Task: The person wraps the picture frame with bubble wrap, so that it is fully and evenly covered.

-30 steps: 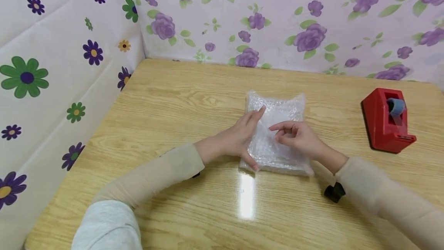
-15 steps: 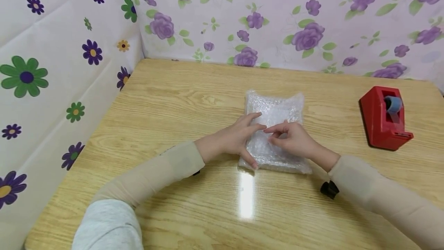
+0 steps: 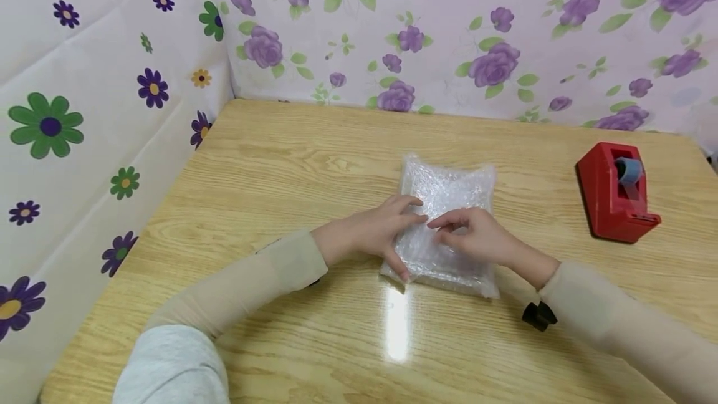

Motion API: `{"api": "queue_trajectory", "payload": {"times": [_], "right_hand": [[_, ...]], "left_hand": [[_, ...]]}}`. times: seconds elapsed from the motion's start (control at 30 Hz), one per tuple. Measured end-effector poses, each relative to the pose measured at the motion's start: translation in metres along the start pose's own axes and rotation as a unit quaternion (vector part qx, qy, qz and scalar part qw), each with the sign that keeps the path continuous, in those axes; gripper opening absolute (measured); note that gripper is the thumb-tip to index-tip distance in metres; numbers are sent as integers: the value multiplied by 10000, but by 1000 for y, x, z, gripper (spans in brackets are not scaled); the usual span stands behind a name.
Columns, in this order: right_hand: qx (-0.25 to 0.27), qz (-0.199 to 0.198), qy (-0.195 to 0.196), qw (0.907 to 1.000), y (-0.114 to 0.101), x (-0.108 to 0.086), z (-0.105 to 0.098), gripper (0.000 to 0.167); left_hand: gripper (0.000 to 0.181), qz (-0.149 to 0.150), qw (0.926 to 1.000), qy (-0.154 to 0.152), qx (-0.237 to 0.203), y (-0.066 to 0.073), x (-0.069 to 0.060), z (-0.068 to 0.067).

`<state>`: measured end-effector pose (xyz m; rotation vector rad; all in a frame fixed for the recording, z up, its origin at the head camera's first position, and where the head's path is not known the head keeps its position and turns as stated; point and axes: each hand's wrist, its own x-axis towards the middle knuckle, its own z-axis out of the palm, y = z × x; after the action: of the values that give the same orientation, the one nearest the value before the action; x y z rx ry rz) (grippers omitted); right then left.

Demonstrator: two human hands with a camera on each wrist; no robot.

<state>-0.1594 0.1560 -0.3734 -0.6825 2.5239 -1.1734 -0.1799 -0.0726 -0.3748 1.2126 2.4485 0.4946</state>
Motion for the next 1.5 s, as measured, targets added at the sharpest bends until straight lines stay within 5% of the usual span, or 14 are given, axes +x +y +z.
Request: {"api": "queue_trajectory", "payload": {"times": [0.13,0.27,0.37,0.67,0.97,1.27,1.5], "right_hand": [[583,193,511,9968,13,0,-18,23],[448,557,1823,9806,36,3,-41,28],[152,980,2207,9703,52,6,-55,40],[631,1984,966,9733,78,21,-76,60],[1496,1845,866,9675,89,37,-81,34],[604,1837,727,9784,80,53,-85,30],[94,2045,695,9763,76,54,-89,39]], "left_hand": [[111,82,9999,-5,77,-1,0,1],[114,85,9999,-43,50,-2,-1,4],[114,65,10000,-59,41,-3,-2,6],[114,72,10000,-39,55,-5,-2,8],[114,146,9998,7,124,-6,-2,9],[109,278,9993,-64,228,-3,2,5],[109,267,9990,-5,352,-1,2,1]]}}
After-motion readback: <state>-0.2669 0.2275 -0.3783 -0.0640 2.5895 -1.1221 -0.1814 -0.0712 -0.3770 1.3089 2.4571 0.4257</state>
